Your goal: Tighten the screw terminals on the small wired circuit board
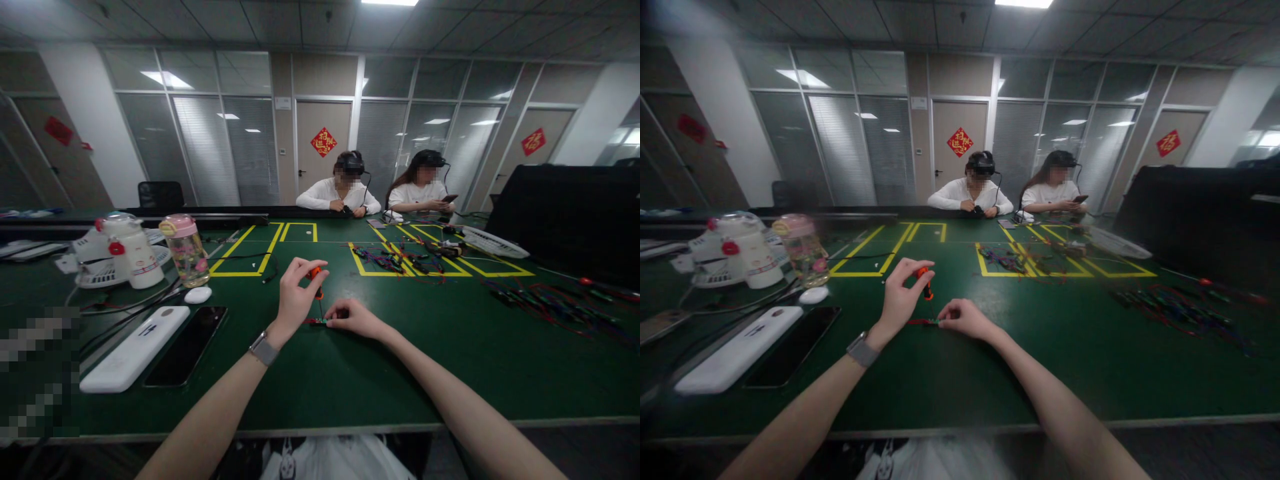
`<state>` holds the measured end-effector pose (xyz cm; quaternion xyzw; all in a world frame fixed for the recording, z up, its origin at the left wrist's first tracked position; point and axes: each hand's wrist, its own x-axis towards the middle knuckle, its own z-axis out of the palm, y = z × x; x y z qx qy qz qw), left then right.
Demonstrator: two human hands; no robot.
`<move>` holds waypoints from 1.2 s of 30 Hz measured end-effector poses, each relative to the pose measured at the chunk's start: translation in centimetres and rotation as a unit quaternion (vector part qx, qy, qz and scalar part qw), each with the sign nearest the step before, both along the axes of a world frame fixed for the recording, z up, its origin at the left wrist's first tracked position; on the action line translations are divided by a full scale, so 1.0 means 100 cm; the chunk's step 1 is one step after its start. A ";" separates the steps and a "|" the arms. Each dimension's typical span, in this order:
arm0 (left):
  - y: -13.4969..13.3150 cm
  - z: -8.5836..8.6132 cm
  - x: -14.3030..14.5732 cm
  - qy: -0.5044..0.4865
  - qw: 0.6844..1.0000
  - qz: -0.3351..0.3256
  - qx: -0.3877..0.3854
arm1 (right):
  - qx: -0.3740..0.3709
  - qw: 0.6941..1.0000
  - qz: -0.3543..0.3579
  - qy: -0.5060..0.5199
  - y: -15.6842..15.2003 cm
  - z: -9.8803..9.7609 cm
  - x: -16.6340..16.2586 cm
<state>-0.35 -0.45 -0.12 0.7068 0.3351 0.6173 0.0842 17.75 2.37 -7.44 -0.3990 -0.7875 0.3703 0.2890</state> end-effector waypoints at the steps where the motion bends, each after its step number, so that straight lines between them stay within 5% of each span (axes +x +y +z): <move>1: 0.000 0.000 0.000 0.007 1.000 -0.004 0.000 | 0.002 1.000 0.000 -0.001 0.000 0.000 0.000; 7: 0.002 -0.002 0.002 0.022 0.995 -0.083 -0.042 | 0.006 1.000 0.002 -0.005 0.000 0.000 0.000; 15: 0.003 -0.002 -0.001 0.004 1.000 0.013 -0.016 | 0.000 1.000 0.002 0.005 0.000 0.000 0.000; 22: 0.004 -0.001 0.001 -0.029 0.986 -0.130 -0.102 | 0.000 1.000 0.002 0.002 -0.001 0.002 0.000; 30: 0.003 0.002 -0.001 0.004 0.999 -0.018 -0.043 | -0.002 1.000 0.001 0.000 -0.002 0.002 0.001; 36: 0.004 0.000 0.000 0.009 0.991 -0.104 -0.078 | -0.004 1.000 0.002 0.003 0.000 0.000 0.001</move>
